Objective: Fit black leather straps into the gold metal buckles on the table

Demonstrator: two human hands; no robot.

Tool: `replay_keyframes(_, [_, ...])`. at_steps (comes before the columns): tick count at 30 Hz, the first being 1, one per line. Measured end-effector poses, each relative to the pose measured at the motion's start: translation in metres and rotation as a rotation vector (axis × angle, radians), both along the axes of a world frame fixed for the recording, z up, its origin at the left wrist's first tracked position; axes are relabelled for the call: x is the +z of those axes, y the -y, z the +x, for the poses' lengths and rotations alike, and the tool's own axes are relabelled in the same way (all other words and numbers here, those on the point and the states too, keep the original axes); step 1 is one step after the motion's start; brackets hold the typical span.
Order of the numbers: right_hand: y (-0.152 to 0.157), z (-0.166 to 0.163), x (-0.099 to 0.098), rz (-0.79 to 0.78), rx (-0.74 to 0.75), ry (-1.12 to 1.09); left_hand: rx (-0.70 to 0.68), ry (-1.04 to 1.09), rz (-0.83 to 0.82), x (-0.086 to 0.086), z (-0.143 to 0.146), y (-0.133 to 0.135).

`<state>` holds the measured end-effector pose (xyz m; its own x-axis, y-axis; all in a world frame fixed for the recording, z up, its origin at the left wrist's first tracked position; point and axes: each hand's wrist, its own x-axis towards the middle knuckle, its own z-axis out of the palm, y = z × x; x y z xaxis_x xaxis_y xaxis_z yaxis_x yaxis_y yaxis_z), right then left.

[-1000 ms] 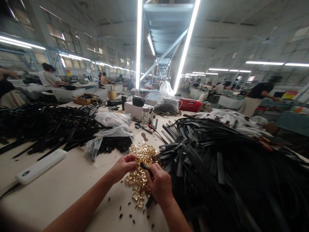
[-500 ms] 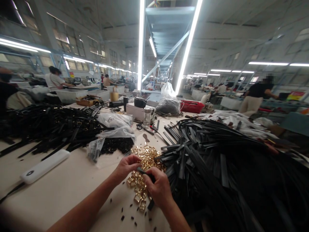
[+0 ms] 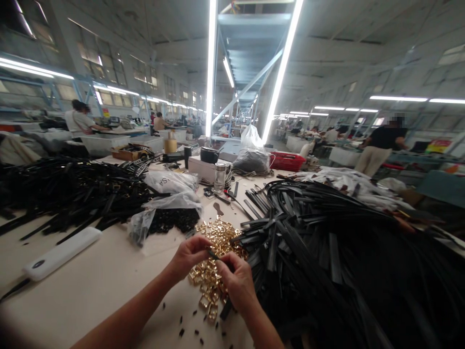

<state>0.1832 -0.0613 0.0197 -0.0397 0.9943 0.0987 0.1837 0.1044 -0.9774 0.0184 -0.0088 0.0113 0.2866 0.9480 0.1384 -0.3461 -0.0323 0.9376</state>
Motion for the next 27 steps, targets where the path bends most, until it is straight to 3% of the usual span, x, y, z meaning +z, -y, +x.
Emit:
replay_keyframes(9, [0.001,0.001,0.002,0.056,-0.018,0.040,0.007,-0.031,-0.011,0.009,-0.002,0.006])
replay_keyframes(19, [0.002,0.008,0.003,0.298,-0.093,0.410,0.086,-0.058,-0.104,0.011,-0.009,-0.003])
replay_keyframes(27, [0.001,0.003,-0.002,0.433,-0.132,0.661,-0.062,-0.101,-0.066,0.014,-0.005,0.004])
